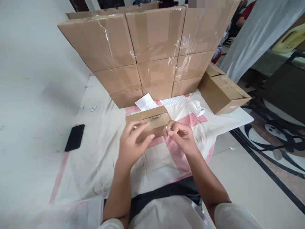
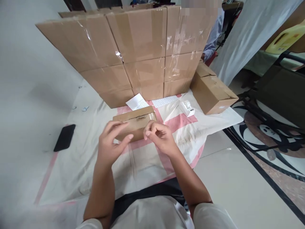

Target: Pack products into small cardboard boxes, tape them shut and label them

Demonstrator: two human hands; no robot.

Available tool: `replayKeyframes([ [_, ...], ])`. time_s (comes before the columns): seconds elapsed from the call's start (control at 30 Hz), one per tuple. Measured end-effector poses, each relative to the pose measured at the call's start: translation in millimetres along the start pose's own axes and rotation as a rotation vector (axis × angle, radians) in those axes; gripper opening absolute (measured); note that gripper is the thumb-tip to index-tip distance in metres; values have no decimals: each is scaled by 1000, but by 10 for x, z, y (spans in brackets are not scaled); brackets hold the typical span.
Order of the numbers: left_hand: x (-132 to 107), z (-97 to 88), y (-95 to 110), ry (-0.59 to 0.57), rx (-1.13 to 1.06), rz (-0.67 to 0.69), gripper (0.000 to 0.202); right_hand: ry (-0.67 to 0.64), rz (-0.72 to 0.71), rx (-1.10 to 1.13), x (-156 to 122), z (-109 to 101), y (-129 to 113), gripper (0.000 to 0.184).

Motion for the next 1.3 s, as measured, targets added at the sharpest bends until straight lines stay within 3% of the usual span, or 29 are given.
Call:
replayKeyframes([
  [0.1,59,84,301,29,-296,10,31,-24,-77,-85,-140,170,-132,39],
  [0.23,25,36,472,119,-409,14,2,-54,-158,-290,-273,272,-218,39],
  [0.3,-52,-189,453,259,-329,26,8,-32,-105,-458,-223,197,-135,38],
  [0.4,-278,-721,318,569,-116,7,13,217,-58,-744,-50,-167,-73,42],
  [0.47,-365,-926,211,620,-39,-5,15,315,-101,-801,49,-291,-105,43],
  [0.5,-366,-956,157,586,-32,-8,15,286,-130,-785,92,-258,-110,42],
  [0.57,-331,-885,52,446,-72,-26,11,110,-176,-694,134,-38,-96,39],
  [0.67,-302,-572,-31,192,-201,-65,14,-176,-195,-554,45,397,-61,30],
  [0.77,-329,-355,-33,109,-312,-81,31,-296,-182,-469,-70,657,-24,24],
  [0.9,-353,-269,-1,128,-367,-77,9,-301,-165,-448,-111,754,29,27],
  [1.0,-387,-402,91,211,-220,-2,11,-219,-17,-597,-11,664,179,27],
  [1.1,-492,-761,165,419,-27,70,9,70,118,-946,180,306,212,32],
  [1.17,-538,-1000,141,514,72,76,10,263,54,-1169,312,134,61,29],
  [1.23,-444,-1059,12,408,119,35,13,275,-87,-1323,458,191,-24,28],
  [1.3,-278,-900,-241,137,54,-55,16,108,-161,-1436,600,381,105,41],
])
Point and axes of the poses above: each hand's wrist, its own x-axis towards the middle knuckle, its own z-axis out of the palm, y = z × x, the point moved 10 cm from there along x, towards the middle knuckle, and after that the axes turned 11 degrees about z, right-handed, at the moved point
